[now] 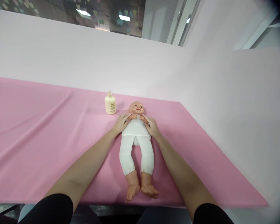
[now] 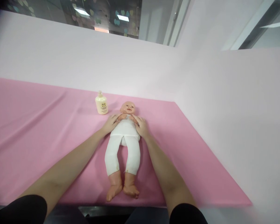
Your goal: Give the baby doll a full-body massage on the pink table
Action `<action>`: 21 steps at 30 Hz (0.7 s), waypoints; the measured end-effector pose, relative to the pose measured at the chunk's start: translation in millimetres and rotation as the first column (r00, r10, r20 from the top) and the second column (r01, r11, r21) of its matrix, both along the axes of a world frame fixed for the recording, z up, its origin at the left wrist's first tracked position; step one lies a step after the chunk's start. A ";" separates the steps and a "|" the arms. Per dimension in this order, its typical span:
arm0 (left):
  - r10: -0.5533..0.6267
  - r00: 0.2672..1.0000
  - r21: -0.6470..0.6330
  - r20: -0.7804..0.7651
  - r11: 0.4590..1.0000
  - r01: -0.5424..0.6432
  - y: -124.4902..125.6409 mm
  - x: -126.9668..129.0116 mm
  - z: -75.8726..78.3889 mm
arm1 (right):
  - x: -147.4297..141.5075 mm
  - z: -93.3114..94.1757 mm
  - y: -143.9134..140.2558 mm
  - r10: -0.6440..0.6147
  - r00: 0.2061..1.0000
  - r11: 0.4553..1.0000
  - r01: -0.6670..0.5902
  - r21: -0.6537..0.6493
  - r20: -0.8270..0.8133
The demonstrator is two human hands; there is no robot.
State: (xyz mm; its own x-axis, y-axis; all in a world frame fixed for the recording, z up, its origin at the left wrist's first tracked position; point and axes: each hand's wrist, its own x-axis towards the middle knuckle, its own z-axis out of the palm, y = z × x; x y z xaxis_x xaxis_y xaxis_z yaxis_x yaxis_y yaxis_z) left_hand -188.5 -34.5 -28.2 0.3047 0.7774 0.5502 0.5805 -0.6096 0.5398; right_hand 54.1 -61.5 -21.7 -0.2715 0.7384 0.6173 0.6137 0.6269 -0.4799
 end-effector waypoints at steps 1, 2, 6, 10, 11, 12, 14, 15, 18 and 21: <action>-0.003 1.000 -0.002 -0.008 1.000 0.003 0.1 -0.1 0.0 | -0.1 0.6 -0.1 0.000 1.000 1.000 0.000 0.000 0.009; -0.008 1.000 -0.003 -0.019 1.000 0.008 0.3 -0.2 0.1 | 0.0 1.1 -0.1 -0.001 1.000 1.000 0.001 -0.002 0.016; -0.017 1.000 -0.005 -0.024 1.000 0.017 0.7 -1.2 0.6 | 1.1 0.5 0.0 0.000 1.000 1.000 0.000 -0.012 0.012; -0.004 0.998 -0.010 0.069 1.000 0.005 -2.6 -2.4 4.3 | 3.1 -3.9 1.0 0.003 0.992 1.000 -0.002 0.005 -0.125; -0.012 0.993 0.000 0.120 1.000 0.012 -4.2 -2.6 5.9 | 3.7 -4.9 1.4 -0.002 0.981 1.000 0.002 0.002 -0.191; -0.025 0.983 0.012 0.184 1.000 0.024 -5.8 -2.9 7.4 | 4.3 -5.5 2.0 -0.005 0.963 1.000 0.004 -0.007 -0.269; -0.038 0.937 0.015 0.346 0.999 0.035 -7.9 -3.9 9.5 | 6.1 -5.1 3.2 -0.002 0.899 1.000 -0.009 -0.025 -0.437; -0.022 0.900 -0.004 0.436 1.000 0.026 -8.0 -4.8 9.7 | 7.3 -4.2 4.1 0.003 0.857 1.000 -0.019 -0.025 -0.515; 0.117 0.731 -0.120 0.672 0.992 -0.048 -1.7 -10.7 5.8 | 13.7 -1.2 8.1 -0.009 0.729 1.000 0.022 0.010 -0.685; 0.276 0.529 -0.250 0.803 0.961 -0.121 12.6 -20.1 -2.6 | 24.6 -4.5 16.7 -0.114 0.577 0.988 0.150 -0.032 -0.809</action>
